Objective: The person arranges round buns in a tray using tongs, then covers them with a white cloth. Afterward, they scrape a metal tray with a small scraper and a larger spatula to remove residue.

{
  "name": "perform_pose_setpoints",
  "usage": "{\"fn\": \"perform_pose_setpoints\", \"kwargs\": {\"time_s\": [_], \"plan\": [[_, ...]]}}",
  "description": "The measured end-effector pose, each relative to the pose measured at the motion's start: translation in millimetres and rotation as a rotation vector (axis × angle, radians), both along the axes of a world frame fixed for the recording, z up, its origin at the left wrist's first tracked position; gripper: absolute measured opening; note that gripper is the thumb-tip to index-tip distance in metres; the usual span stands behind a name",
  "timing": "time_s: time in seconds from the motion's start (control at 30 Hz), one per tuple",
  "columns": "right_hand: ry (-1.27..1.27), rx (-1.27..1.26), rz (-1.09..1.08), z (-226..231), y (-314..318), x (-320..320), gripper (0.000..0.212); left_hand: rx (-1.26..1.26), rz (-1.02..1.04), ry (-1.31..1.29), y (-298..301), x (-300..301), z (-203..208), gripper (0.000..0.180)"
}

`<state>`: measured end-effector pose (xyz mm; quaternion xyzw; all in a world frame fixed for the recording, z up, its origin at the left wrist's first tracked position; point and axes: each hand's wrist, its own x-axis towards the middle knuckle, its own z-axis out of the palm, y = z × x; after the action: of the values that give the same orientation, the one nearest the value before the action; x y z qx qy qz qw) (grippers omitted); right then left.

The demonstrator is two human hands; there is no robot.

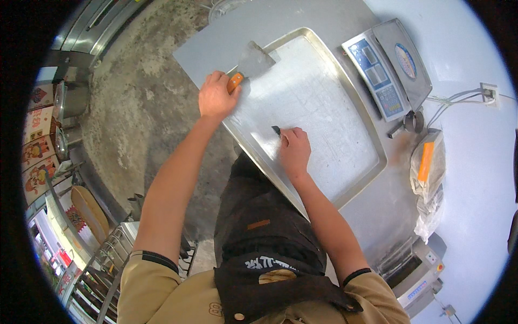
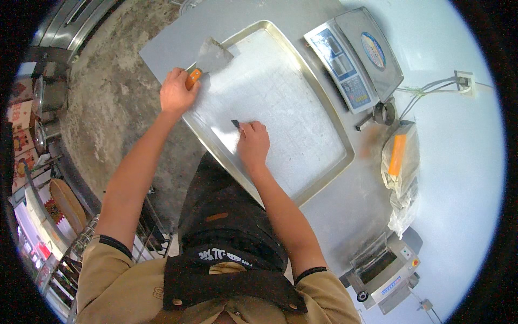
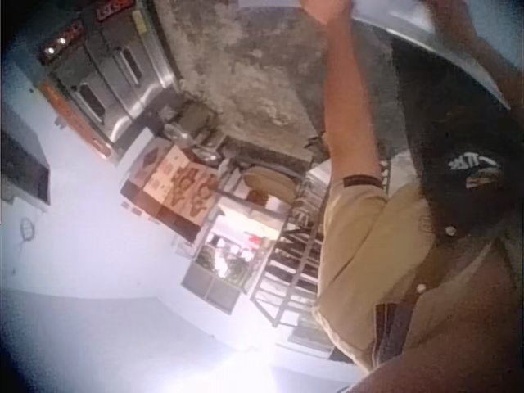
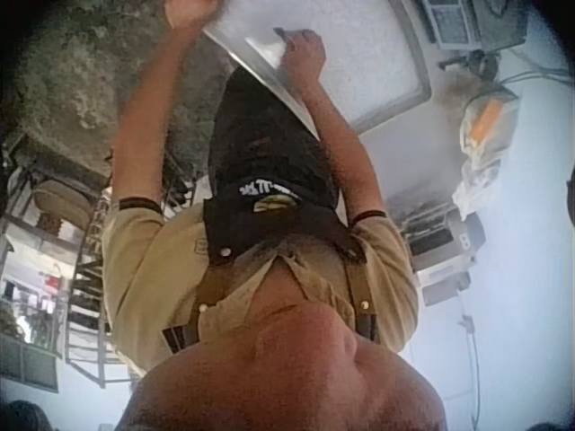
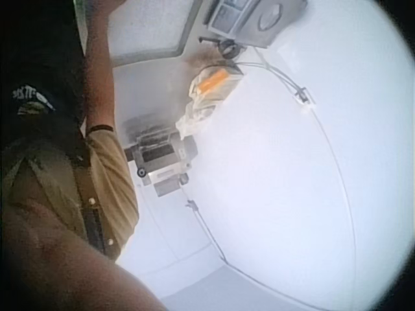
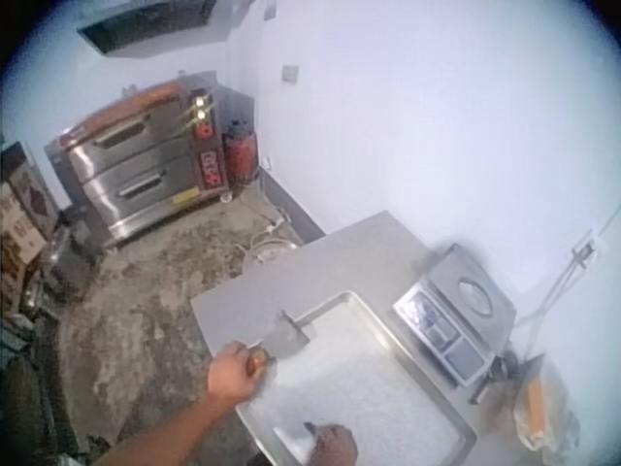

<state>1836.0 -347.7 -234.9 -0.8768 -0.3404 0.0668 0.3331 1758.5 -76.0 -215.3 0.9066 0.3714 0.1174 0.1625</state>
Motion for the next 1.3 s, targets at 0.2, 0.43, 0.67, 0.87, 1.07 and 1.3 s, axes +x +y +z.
{"fn": "perform_pose_setpoints", "kwargs": {"time_s": [0.2, 0.43, 0.67, 0.87, 1.07, 1.3], "plan": [[0.138, 0.059, -0.413, -10.6, -30.8, 77.4, 0.011, -0.007, 0.019, -0.079, 1.5, -4.9, -4.4, 0.038], [0.036, -0.008, -0.604, -24.8, -43.9, 156.7, 0.017, -0.018, 0.036, -0.096, 0.8, -4.9, -9.8, 0.039], [-0.024, 0.034, -0.205, -11.8, 34.0, 65.2, 0.011, -0.037, 0.036, -0.059, 0.0, -3.0, -1.6, 0.037], [0.031, 0.030, 0.008, -4.7, 32.1, 26.5, 0.010, -0.024, 0.030, -0.084, 0.7, -2.8, -3.2, 0.036], [0.102, 0.058, -0.397, -16.0, 5.4, 107.3, 0.012, -0.023, 0.037, -0.095, -1.4, -0.9, 0.5, 0.035], [0.067, 0.006, -0.456, -16.4, 11.6, 156.6, 0.016, -0.037, 0.049, -0.064, -1.1, -1.2, -0.3, 0.035]]}}
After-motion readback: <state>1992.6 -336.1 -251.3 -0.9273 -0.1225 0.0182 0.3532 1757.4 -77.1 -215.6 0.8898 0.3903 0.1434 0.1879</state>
